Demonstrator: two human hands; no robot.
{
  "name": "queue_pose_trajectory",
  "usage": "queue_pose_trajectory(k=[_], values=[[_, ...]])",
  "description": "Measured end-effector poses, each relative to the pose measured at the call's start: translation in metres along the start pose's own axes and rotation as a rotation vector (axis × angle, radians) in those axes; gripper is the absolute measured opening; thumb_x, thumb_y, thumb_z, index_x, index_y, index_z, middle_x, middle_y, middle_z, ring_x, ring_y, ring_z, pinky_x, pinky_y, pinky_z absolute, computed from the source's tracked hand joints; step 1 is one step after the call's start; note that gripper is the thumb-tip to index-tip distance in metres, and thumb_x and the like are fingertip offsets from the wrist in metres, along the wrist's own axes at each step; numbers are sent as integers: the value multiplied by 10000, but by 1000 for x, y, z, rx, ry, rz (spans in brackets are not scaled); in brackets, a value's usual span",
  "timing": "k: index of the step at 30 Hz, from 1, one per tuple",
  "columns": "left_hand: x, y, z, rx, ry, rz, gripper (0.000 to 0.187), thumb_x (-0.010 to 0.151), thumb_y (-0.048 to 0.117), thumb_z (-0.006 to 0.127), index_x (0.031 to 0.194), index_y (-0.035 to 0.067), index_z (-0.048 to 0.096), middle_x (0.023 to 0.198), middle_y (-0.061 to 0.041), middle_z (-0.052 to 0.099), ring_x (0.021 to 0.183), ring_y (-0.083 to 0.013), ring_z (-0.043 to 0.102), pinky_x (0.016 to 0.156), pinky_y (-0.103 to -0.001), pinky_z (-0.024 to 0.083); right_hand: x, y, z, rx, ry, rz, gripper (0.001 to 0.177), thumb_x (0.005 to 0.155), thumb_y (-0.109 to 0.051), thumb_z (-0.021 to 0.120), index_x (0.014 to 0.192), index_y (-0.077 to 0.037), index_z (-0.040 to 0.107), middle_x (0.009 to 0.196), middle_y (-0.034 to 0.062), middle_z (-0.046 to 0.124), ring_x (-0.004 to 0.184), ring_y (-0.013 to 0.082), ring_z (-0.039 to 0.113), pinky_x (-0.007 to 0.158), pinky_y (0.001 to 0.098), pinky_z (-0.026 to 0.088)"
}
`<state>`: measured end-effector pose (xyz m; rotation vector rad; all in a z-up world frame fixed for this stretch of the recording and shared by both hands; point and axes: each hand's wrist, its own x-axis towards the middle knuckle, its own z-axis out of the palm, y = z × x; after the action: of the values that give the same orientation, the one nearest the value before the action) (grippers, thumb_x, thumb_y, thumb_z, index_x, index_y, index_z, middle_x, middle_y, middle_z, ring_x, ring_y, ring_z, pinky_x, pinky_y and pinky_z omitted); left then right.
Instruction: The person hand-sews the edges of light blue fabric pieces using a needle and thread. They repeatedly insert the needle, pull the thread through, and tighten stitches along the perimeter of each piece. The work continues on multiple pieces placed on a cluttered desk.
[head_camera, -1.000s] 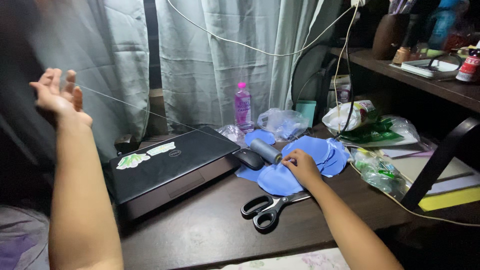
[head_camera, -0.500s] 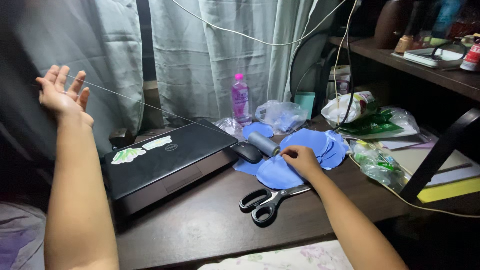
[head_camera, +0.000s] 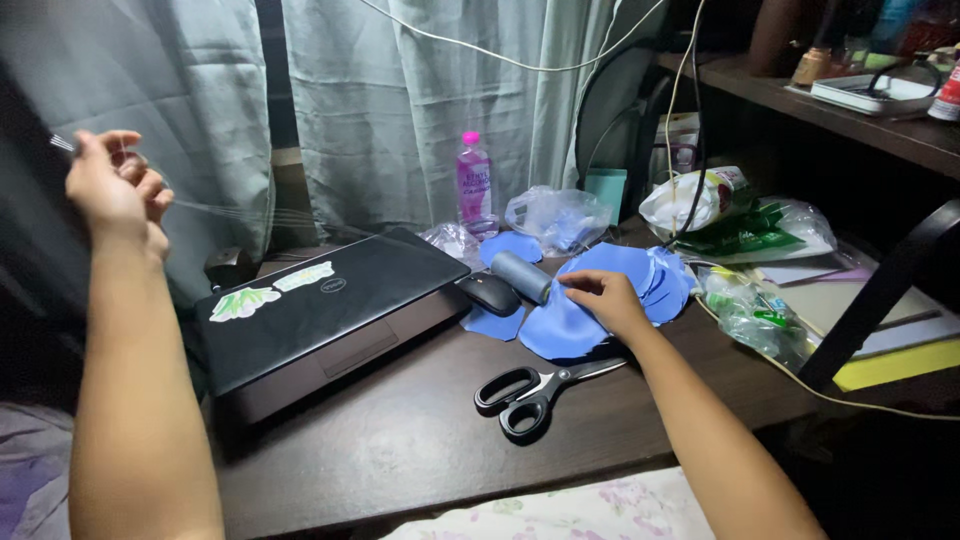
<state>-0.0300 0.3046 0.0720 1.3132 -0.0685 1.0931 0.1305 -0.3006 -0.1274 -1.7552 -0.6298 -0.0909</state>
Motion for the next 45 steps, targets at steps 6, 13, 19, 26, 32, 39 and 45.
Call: queue_pose_trajectory(k=[6, 13, 19, 26, 32, 39, 45], values=[[-56, 34, 81, 135, -197, -228, 385, 1132, 531, 366, 1001, 219, 549, 678, 58, 384, 521, -67, 326, 435, -259, 247, -7, -29, 4, 114, -50, -22, 266, 881, -67, 735, 1140, -30, 784, 1043, 59, 779, 941, 106, 696, 848, 249, 548], [-160, -20, 191, 340, -722, 310, 280, 1077, 281, 448, 1003, 88, 637, 919, -49, 572, 781, -173, 541, 689, -342, 480, -14, -52, 15, 274, -47, -71, 252, 919, -82, 715, 1158, -10, 757, 1075, 65, 776, 980, 116, 706, 910, 261, 543], [-268, -40, 249, 687, -854, 133, 319, 977, 348, 638, 1117, 62, 628, 940, -178, 730, 853, -381, 697, 727, -461, 532, -16, -55, 21, 353, -19, -72, 251, 918, -79, 721, 1160, -15, 744, 1070, 56, 766, 984, 108, 699, 921, 264, 543], [-289, -49, 281, 808, -807, 246, 280, 942, 317, 646, 1085, 78, 612, 996, -166, 726, 875, -400, 694, 712, -500, 524, -14, -49, 27, 348, -7, -83, 247, 908, -61, 738, 1150, -15, 752, 1072, 56, 767, 992, 106, 700, 926, 255, 543], [-281, -73, 287, 547, -827, -23, 264, 982, 272, 621, 1108, 41, 638, 923, -214, 716, 855, -381, 714, 754, -456, 547, -13, -46, 26, 250, 6, -172, 235, 901, -55, 757, 1133, -20, 754, 1041, 52, 764, 968, 104, 696, 912, 251, 539], [-286, -67, 281, 707, -797, 0, 330, 942, 355, 663, 1077, 53, 655, 857, -201, 703, 818, -377, 686, 698, -459, 511, -16, -48, 27, 294, 5, -106, 224, 893, -65, 759, 1113, -26, 748, 999, 41, 757, 934, 98, 697, 867, 242, 534], [-286, -115, 282, 448, -816, -58, 253, 982, 255, 664, 1023, 6, 662, 780, -144, 670, 730, -222, 610, 677, -367, 495, -14, -41, 30, 218, 9, -97, 188, 884, -51, 766, 1068, -23, 738, 954, 23, 742, 885, 83, 679, 810, 237, 533]])
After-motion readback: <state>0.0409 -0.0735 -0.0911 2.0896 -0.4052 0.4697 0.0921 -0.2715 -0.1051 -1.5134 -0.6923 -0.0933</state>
